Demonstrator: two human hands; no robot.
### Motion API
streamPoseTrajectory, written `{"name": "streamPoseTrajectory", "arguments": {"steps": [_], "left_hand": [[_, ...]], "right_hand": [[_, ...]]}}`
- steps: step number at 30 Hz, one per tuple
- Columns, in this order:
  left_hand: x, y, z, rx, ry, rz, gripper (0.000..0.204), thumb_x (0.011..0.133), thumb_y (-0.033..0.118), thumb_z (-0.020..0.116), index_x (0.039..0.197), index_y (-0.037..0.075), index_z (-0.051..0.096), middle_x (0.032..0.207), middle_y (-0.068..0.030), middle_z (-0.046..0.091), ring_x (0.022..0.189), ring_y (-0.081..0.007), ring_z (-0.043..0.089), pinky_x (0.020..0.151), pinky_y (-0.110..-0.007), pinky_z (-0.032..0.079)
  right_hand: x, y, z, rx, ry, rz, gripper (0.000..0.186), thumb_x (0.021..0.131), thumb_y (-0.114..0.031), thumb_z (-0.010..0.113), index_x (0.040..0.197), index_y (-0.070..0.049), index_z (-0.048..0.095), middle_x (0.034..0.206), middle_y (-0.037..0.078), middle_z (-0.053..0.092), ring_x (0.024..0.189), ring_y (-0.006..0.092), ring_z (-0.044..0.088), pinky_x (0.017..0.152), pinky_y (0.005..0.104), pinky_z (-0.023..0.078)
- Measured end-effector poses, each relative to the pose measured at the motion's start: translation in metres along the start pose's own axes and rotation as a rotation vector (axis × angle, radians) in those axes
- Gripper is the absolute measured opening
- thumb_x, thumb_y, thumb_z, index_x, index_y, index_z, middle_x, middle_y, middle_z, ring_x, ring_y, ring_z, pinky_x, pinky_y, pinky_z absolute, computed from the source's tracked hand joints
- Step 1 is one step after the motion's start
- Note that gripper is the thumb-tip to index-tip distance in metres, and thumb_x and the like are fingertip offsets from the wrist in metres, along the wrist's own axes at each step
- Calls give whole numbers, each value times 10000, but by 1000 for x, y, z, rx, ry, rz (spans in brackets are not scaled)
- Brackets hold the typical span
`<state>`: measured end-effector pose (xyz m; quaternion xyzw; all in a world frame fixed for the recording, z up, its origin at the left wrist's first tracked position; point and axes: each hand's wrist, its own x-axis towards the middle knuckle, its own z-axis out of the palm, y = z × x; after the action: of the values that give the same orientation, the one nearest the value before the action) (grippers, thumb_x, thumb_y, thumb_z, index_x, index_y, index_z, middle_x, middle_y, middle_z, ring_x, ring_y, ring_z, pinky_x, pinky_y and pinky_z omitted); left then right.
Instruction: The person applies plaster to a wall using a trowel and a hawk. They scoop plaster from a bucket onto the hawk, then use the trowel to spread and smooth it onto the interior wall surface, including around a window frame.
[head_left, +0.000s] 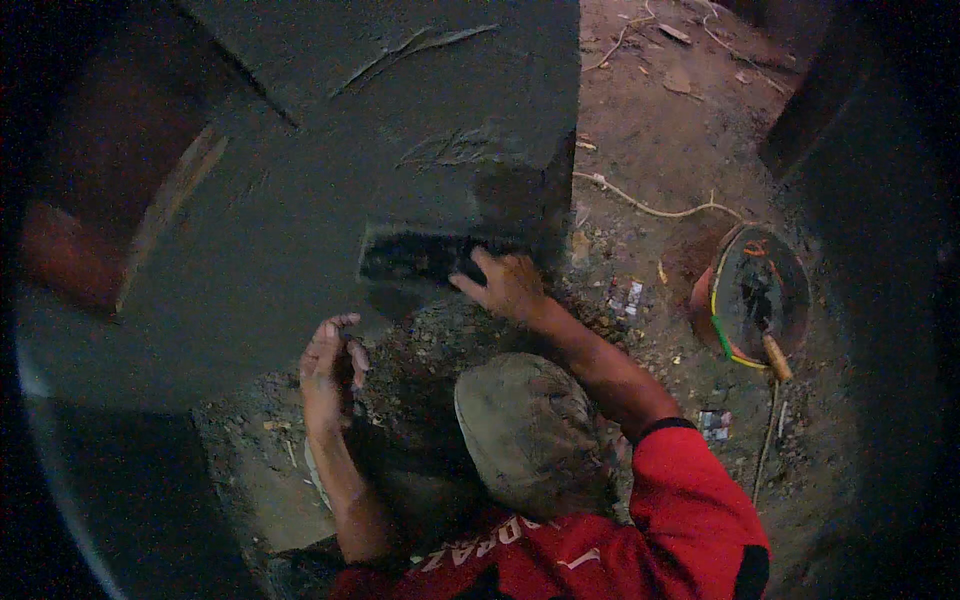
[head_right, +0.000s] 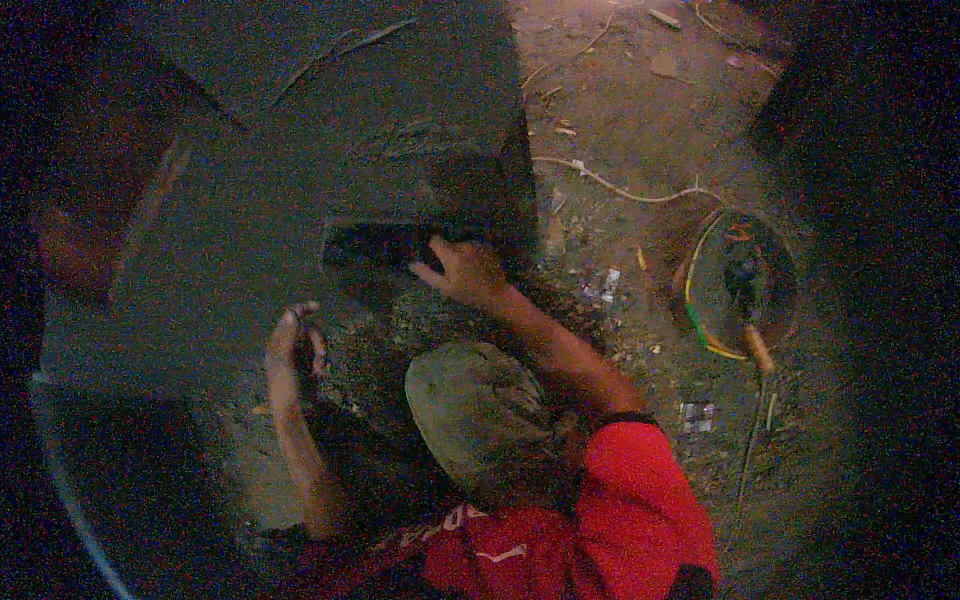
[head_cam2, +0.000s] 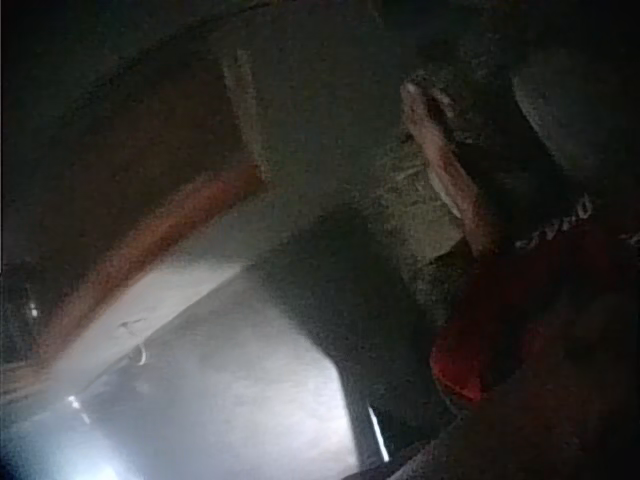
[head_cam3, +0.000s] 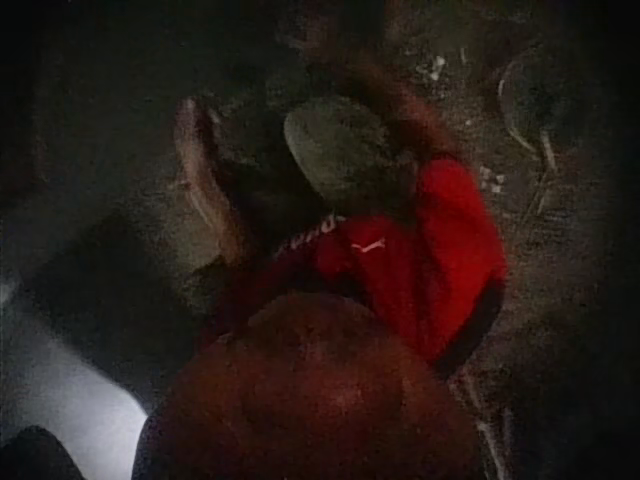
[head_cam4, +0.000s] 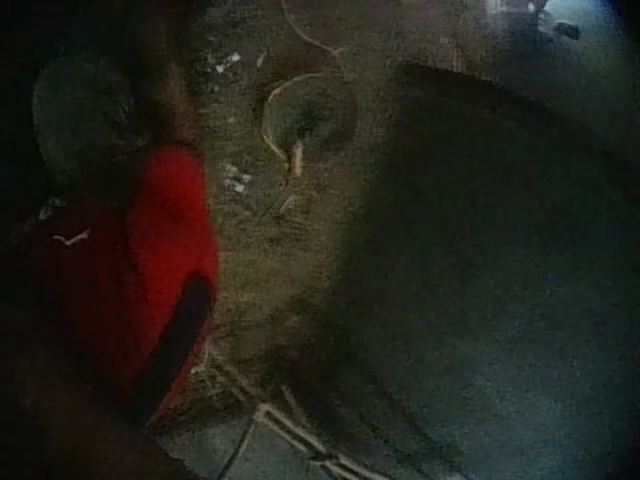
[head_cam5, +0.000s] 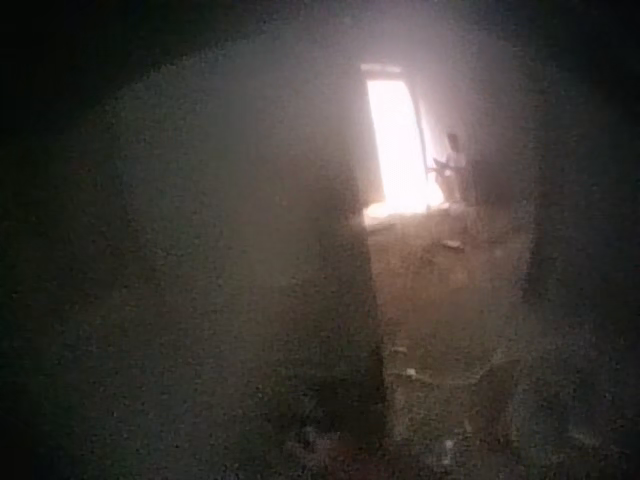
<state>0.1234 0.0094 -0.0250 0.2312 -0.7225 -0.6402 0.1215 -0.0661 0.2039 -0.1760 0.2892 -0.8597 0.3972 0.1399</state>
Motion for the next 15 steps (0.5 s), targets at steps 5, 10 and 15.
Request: {"name": "streamPoseTrajectory", "arguments": {"steps": [5, 10, 15], "left_hand": [[-6, 7, -6, -14, -7, -3, 424, 1018, 414, 475, 1112, 32, 633, 621, -8, 569, 481, -74, 448, 471, -237, 345], [13, -4, -5, -12, -114, 41, 408, 1021, 409, 472, 1097, 46, 643, 627, -13, 574, 495, -76, 468, 481, -234, 364], [24, 3, 15, -174, -248, 62, 347, 1012, 369, 517, 1059, 53, 653, 638, -19, 588, 513, -76, 484, 489, -234, 379]], "right_hand": [[-25, 5, -109, -46, 176, 71, 337, 848, -329, 738, 945, -40, 596, 729, 179, 661, 630, 347, 658, 572, 420, 509], [-13, 17, -198, -112, -75, 180, 281, 901, -239, 661, 1039, 2, 614, 860, 174, 664, 758, 303, 656, 698, 383, 514], [20, 36, -154, -673, -332, -456, 340, 904, -320, 619, 1001, 6, 641, 923, 225, 669, 825, 402, 654, 727, 463, 526]]}}
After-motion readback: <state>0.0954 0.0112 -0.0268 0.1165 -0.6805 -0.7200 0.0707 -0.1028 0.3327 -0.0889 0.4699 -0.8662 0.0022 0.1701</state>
